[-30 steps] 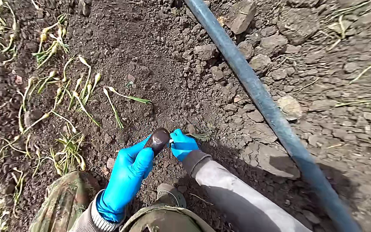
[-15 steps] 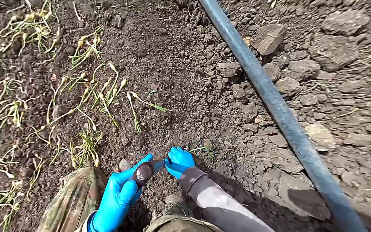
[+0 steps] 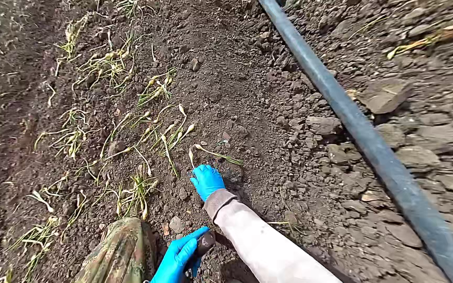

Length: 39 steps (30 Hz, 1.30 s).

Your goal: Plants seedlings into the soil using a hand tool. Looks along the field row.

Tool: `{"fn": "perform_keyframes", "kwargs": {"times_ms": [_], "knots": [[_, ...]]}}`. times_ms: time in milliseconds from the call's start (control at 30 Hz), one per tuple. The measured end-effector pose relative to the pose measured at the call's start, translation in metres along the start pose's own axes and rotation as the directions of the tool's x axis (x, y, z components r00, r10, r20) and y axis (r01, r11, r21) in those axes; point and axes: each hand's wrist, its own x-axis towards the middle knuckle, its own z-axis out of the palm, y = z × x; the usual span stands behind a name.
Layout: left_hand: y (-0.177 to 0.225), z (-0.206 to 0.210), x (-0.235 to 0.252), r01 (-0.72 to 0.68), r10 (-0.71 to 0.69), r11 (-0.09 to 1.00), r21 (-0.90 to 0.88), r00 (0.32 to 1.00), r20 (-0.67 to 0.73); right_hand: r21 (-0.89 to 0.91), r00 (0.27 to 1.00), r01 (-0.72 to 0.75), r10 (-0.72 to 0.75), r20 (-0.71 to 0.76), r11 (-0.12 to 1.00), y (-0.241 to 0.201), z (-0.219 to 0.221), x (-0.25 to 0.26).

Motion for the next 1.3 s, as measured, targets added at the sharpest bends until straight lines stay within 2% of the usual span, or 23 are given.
{"fn": "perform_keyframes", "kwargs": {"times_ms": [100,233,300,367,400,467,533,600,633,667,733,767,800,867,900,933,967,1000,1033,1100,1133,1200,1300], "knots": [[0.025,-0.025,-0.002,0.027,-0.034,0.989,-0.143,0.998,-0.049,0.076,0.976,0.016,0.001,-0.22,0.997,0.034,0.033,-0.08],[0.097,-0.048,-0.028,-0.132,0.133,0.972,-0.193,0.991,-0.005,0.078,0.971,-0.062,0.079,-0.228,0.995,0.085,0.055,-0.182],[0.141,-0.04,-0.03,-0.156,0.164,0.977,-0.147,0.986,0.038,0.083,0.97,-0.131,0.145,-0.193,0.988,0.103,0.05,-0.207],[0.156,-0.025,-0.022,-0.165,0.17,0.984,-0.061,0.982,0.086,0.035,0.965,-0.118,0.123,-0.232,0.992,0.114,0.042,-0.216],[0.147,-0.016,-0.012,-0.176,0.175,0.984,0.001,0.98,0.097,0.018,0.96,-0.1,0.102,-0.262,0.995,0.114,0.034,-0.216],[0.089,0.003,0.018,-0.124,0.119,0.988,0.095,0.991,0.059,0.015,0.949,-0.059,0.061,-0.31,0.998,0.108,0.016,-0.208],[0.008,0.017,0.04,0.013,-0.01,0.996,0.086,0.999,-0.038,-0.014,0.945,0.0,-0.005,-0.328,1.0,0.094,0.002,-0.196],[-0.029,0.019,0.04,0.062,-0.059,0.998,0.025,0.992,-0.113,-0.093,0.958,0.026,-0.052,-0.282,0.995,0.076,-0.001,-0.182],[-0.029,0.017,0.037,0.064,-0.065,0.998,-0.018,0.99,-0.126,-0.129,0.985,-0.005,-0.018,-0.174,0.992,0.064,0.001,-0.173],[-0.022,0.015,0.03,0.059,-0.067,0.996,-0.06,0.988,-0.137,-0.162,0.997,-0.07,0.073,0.015,0.984,0.051,0.004,-0.165],[0.004,0.01,0.012,0.005,-0.02,0.995,-0.099,0.989,-0.147,-0.225,0.895,-0.139,0.22,0.389,0.964,0.033,0.025,-0.146],[0.017,0.006,0.005,-0.043,0.028,0.994,-0.099,0.989,-0.145,-0.225,0.829,-0.154,0.25,0.5,0.962,0.032,0.038,-0.138],[0.024,0.002,-0.002,-0.083,0.069,0.992,-0.092,0.987,-0.143,-0.206,0.808,-0.16,0.248,0.534,0.965,0.035,0.05,-0.138],[0.019,-0.002,-0.01,-0.109,0.098,0.992,-0.063,0.982,-0.163,-0.186,0.9,-0.114,0.181,0.397,0.976,0.04,0.06,-0.15],[0.005,-0.003,-0.011,-0.103,0.09,0.993,-0.065,0.978,-0.187,-0.176,0.977,-0.054,0.088,0.195,0.983,0.045,0.064,-0.157],[-0.013,-0.002,-0.009,-0.088,0.065,0.991,-0.098,0.975,-0.213,-0.181,1.0,0.017,-0.021,-0.019,0.983,0.051,0.066,-0.159],[-0.029,-0.001,-0.005,-0.074,0.041,0.988,-0.138,0.973,-0.228,-0.205,0.982,0.081,-0.114,-0.154,0.975,0.057,0.063,-0.152],[-0.037,0.0,-0.004,-0.066,0.024,0.983,-0.173,0.972,-0.232,-0.232,0.98,0.116,-0.15,-0.134,0.966,0.06,0.053,-0.14],[-0.037,-0.001,-0.003,-0.061,0.018,0.98,-0.191,0.975,-0.22,-0.279,0.99,0.132,-0.139,-0.004,0.951,0.06,0.039,-0.126],[-0.016,-0.005,-0.01,-0.098,0.055,0.975,-0.2,0.975,-0.214,-0.384,0.952,0.171,-0.051,0.303,0.907,0.06,0.014,-0.09],[0.0,-0.007,-0.018,-0.14,0.095,0.97,-0.199,0.971,-0.221,-0.409,0.93,0.208,-0.051,0.363,0.888,0.061,0.007,-0.076],[0.03,-0.015,-0.036,-0.22,0.185,0.964,-0.151,0.958,-0.221,-0.412,0.93,0.263,-0.115,0.349,0.872,0.063,-0.003,-0.064],[0.037,-0.02,-0.048,-0.19,0.169,0.981,-0.048,0.945,-0.279,-0.26,0.952,0.3,-0.273,0.135,0.918,0.058,-0.002,-0.076]]}}
